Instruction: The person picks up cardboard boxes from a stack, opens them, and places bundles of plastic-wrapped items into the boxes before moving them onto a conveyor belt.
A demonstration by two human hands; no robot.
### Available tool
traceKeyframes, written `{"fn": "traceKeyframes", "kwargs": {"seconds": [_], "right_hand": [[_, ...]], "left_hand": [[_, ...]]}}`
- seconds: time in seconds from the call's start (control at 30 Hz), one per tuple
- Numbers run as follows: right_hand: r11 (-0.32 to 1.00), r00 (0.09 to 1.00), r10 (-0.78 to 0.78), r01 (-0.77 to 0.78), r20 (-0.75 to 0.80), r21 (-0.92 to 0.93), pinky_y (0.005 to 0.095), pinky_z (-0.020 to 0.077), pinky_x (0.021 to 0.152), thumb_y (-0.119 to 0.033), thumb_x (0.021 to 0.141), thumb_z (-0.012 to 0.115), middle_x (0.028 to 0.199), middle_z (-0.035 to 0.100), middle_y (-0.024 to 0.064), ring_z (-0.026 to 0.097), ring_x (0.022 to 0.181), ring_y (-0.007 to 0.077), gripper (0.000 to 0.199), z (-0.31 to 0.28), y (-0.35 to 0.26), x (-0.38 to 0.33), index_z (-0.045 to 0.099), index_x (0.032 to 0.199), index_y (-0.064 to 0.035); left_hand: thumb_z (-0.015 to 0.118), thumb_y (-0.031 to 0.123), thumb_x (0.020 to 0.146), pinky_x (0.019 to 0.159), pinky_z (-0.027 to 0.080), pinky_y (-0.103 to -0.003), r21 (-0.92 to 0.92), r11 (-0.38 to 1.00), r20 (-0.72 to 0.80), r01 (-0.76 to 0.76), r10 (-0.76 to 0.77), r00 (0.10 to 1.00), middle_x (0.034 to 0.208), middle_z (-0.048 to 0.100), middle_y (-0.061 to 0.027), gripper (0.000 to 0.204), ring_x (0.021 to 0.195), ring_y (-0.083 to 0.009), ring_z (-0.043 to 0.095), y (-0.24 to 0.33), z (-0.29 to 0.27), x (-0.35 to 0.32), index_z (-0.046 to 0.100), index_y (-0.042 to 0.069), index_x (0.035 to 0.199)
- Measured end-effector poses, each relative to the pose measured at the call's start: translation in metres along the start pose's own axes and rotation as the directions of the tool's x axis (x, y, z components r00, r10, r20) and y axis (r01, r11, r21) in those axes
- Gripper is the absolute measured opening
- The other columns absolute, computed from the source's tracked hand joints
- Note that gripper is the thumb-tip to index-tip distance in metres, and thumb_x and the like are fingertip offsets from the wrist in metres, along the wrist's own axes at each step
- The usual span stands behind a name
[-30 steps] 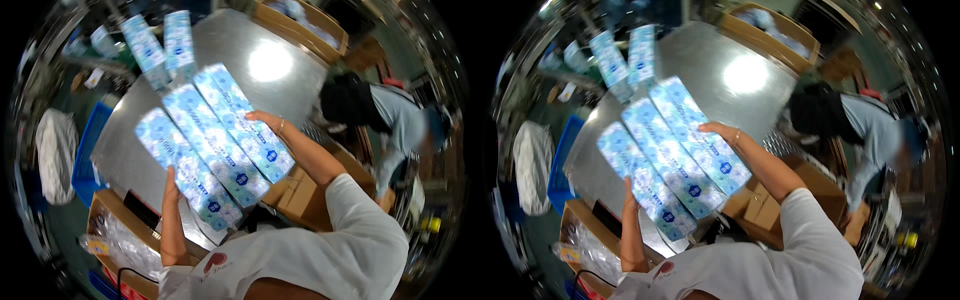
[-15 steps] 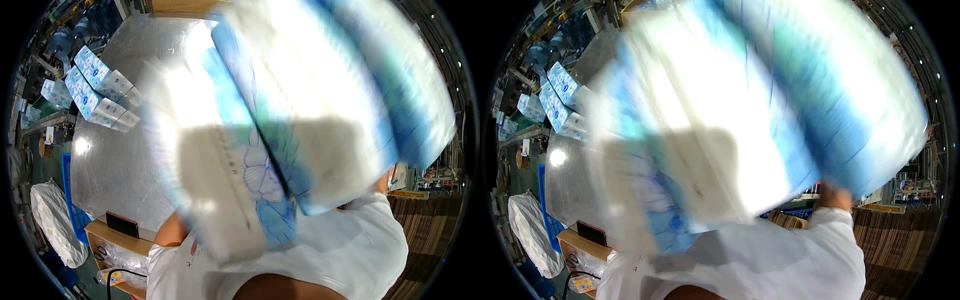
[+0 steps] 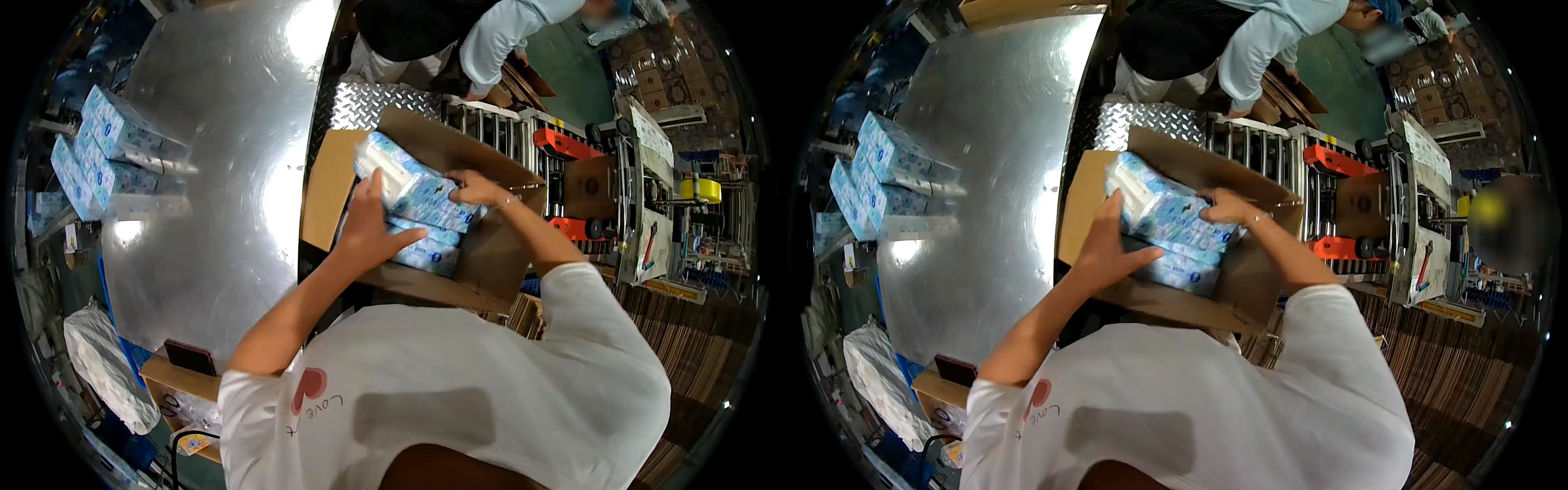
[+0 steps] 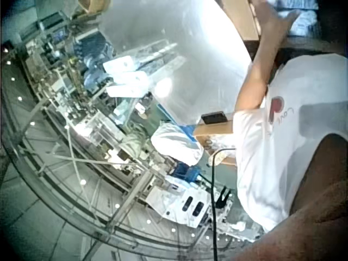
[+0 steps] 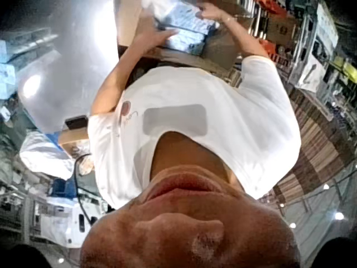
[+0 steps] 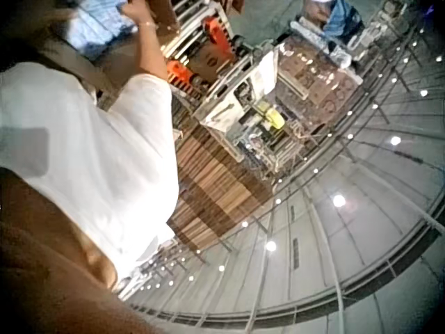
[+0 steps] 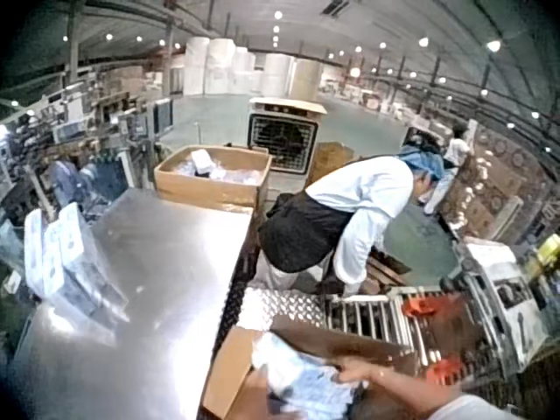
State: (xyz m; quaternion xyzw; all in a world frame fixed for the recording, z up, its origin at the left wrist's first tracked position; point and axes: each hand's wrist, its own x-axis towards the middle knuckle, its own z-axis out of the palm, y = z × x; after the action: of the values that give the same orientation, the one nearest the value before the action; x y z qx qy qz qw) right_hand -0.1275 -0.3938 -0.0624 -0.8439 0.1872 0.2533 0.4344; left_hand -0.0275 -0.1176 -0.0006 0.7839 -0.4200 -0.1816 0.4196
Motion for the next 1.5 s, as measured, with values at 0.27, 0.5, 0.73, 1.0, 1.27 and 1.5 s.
{"fn": "traceKeyframes", "kwargs": {"seconds": [0.27,0.5,0.73,1.0,1.27,1.5], "right_hand": [[0.854,0.927,0.341,-0.376,-0.158,-0.360,0.0471,0.0462,0.081,-0.030,0.071,0.062,0.119,0.040,0.0343,0.049,0.100,0.0483,0.081,0.047,-0.008,0.002,0.022,0.128,0.0113],[0.599,0.733,0.675,-0.612,-0.086,-0.516,0.0660,0.0311,0.087,-0.053,0.063,0.069,0.138,-0.005,0.0333,0.014,0.121,0.0572,0.115,0.136,0.053,0.035,-0.008,0.138,-0.0122],[0.806,0.925,0.339,-0.193,0.170,-0.560,0.0495,0.0408,0.082,-0.039,0.075,0.062,0.119,0.038,0.0292,0.043,0.107,0.0429,0.077,0.106,0.109,0.054,0.021,0.130,-0.0052],[0.601,0.598,-0.797,0.770,-0.087,-0.213,0.0343,0.0429,0.052,-0.012,0.077,0.059,0.069,0.056,0.0170,0.055,0.056,0.0264,0.019,0.105,-0.245,0.110,0.058,0.089,0.0030],[0.123,0.421,-0.798,0.814,0.430,-0.568,0.0387,0.0470,0.064,-0.013,0.074,0.060,0.087,0.060,0.0172,0.058,0.074,0.0320,0.057,0.252,-0.523,0.188,0.040,0.127,-0.0105],[-0.039,0.320,-0.811,0.806,0.491,-0.590,0.0457,0.0443,0.055,-0.013,0.070,0.055,0.065,0.056,0.0196,0.055,0.060,0.0364,0.013,0.291,-0.492,0.246,0.055,0.076,-0.0011]], "left_hand": [[0.068,0.042,0.070,0.083,0.044,-0.042,0.212,0.777,0.190,0.592,-0.627,0.755,0.111,0.052,-0.0263,0.073,0.101,-0.0369,0.054,-0.074,0.104,0.137,0.038,-0.009,0.113],[0.049,0.030,0.086,0.084,0.041,-0.040,0.143,0.668,-0.069,0.730,-0.729,0.681,0.105,0.056,-0.0236,0.043,0.100,-0.0355,0.053,-0.182,0.171,0.100,0.043,-0.003,0.113],[0.058,0.040,0.074,0.082,0.043,-0.041,0.303,0.759,0.328,0.576,-0.651,0.685,0.105,0.055,-0.0244,0.062,0.093,-0.0336,0.056,-0.181,0.147,0.098,0.045,-0.007,0.113],[0.056,0.026,0.086,0.071,0.048,-0.030,-0.683,0.724,-0.064,0.101,-0.197,0.978,0.102,0.056,-0.0119,0.039,0.087,-0.0180,0.057,-0.142,-0.074,-0.050,0.048,0.001,0.115],[0.052,0.010,0.085,0.069,0.043,-0.025,-0.490,0.715,-0.841,0.499,-0.236,-0.487,0.083,0.059,-0.0062,0.015,0.077,-0.0109,0.052,-0.144,-0.201,-0.426,0.056,-0.002,0.093],[0.071,0.032,0.061,0.069,0.047,-0.041,-0.630,0.015,-0.451,0.777,-0.821,-0.351,0.079,0.058,-0.0203,0.052,0.082,-0.0342,0.058,-0.213,0.007,-0.548,0.052,0.002,0.099]]}}
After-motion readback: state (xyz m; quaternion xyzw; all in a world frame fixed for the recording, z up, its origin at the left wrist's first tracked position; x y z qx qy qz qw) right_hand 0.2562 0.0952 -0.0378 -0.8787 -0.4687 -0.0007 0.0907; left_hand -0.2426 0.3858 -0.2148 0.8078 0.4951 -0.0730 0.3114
